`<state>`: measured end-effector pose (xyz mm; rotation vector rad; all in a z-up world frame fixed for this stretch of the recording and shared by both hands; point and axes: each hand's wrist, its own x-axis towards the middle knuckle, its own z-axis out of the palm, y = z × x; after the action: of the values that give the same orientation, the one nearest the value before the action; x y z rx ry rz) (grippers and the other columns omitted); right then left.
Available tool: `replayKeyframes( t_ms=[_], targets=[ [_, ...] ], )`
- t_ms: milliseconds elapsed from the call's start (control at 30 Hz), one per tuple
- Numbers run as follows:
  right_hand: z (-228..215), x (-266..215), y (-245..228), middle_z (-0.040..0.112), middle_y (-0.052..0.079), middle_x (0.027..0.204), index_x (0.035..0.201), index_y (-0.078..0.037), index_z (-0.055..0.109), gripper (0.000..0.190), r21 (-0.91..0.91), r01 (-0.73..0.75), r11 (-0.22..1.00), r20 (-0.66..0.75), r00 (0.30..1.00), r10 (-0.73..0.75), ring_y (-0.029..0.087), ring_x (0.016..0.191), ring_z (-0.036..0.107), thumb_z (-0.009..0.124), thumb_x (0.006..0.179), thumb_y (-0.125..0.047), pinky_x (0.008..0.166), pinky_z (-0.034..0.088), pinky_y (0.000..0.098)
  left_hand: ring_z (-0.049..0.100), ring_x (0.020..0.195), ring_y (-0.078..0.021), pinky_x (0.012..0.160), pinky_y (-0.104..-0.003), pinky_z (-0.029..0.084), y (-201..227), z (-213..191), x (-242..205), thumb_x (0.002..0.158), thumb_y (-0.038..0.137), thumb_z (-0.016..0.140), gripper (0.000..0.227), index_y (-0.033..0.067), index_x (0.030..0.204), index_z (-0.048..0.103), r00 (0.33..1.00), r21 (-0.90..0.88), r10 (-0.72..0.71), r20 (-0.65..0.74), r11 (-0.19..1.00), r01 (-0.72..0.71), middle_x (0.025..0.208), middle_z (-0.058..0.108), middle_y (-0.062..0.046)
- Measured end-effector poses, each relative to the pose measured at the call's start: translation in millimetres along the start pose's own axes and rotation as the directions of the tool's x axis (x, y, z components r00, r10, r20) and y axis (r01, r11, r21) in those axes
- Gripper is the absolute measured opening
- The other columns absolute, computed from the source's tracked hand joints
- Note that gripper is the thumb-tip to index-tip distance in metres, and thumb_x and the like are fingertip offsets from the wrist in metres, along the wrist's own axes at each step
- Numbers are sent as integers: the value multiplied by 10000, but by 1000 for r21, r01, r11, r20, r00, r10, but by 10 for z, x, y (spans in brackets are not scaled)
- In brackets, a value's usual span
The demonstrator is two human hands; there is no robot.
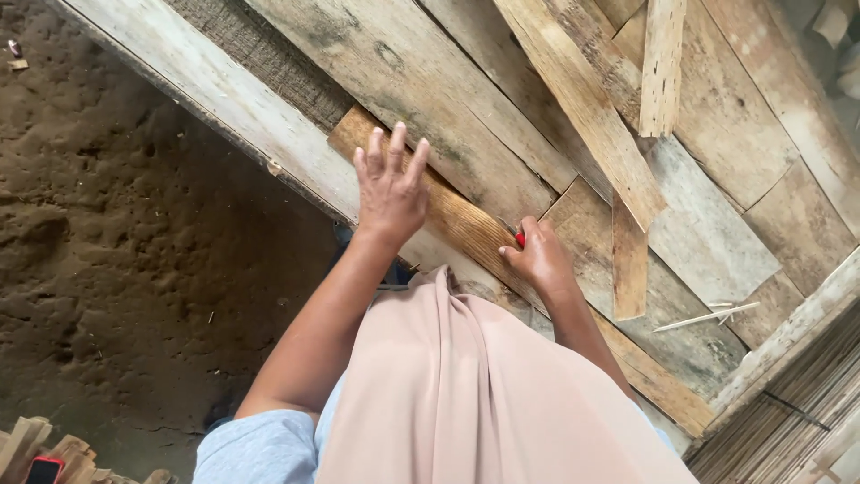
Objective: The person splits a long piece of wood into thin strips using a red utility knife on a wooden workbench. They repeatedly score, pry, and separate the wood, then gather the resulting strips at the end.
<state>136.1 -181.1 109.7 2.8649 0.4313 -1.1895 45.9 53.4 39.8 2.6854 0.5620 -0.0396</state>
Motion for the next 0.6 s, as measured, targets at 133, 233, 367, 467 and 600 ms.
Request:
replayKeyframes(
  t_ms=[133,233,367,467,600],
  targets=[
    [-28,-38,-33,565,191,1124,1082,-113,537,394,14,11,1000,-2,1000,-11,486,1102,667,763,866,-353,921,545,565,104,1532,-415,1227,-631,143,48,-248,-45,886,409,764,767,189,1551,451,985,-76,-132,108,987,141,1677,180,-150],
    [-11,-10,0,573,197,1115,1085,-112,539,408,19,13,1000,-1,1000,-13,489,1107,662,764,856,-364,918,534,574,232,1439,-393,1177,-586,302,96,94,-260,865,421,803,752,139,1482,477,989,-36,-141,-51,990,140,1523,315,-169],
    [-6,-1,-25,577,206,1119,1081,-101,538,415,25,11,1000,-1,1000,-11,487,1119,657,771,853,-359,919,534,574,266,1417,-426,1114,-644,335,62,451,-473,796,457,861,807,114,1431,499,982,-30,-76,-172,997,72,1475,336,-163],
    [47,45,16,586,189,1136,1091,-110,540,439,5,1,1000,-4,1000,-1,458,1127,663,779,842,-382,927,534,567,298,1433,-454,1099,-680,325,35,469,-517,789,515,834,780,106,1382,534,972,-34,-47,-230,999,40,1465,387,-171],
    [53,51,40,591,180,1131,1094,-119,544,447,7,0,1000,-1,1000,0,448,1123,662,784,834,-393,924,533,564,328,1433,-464,1076,-702,348,17,449,-522,806,546,802,751,114,1364,546,967,-22,-18,-255,1000,13,1457,427,-175]
  ],
)
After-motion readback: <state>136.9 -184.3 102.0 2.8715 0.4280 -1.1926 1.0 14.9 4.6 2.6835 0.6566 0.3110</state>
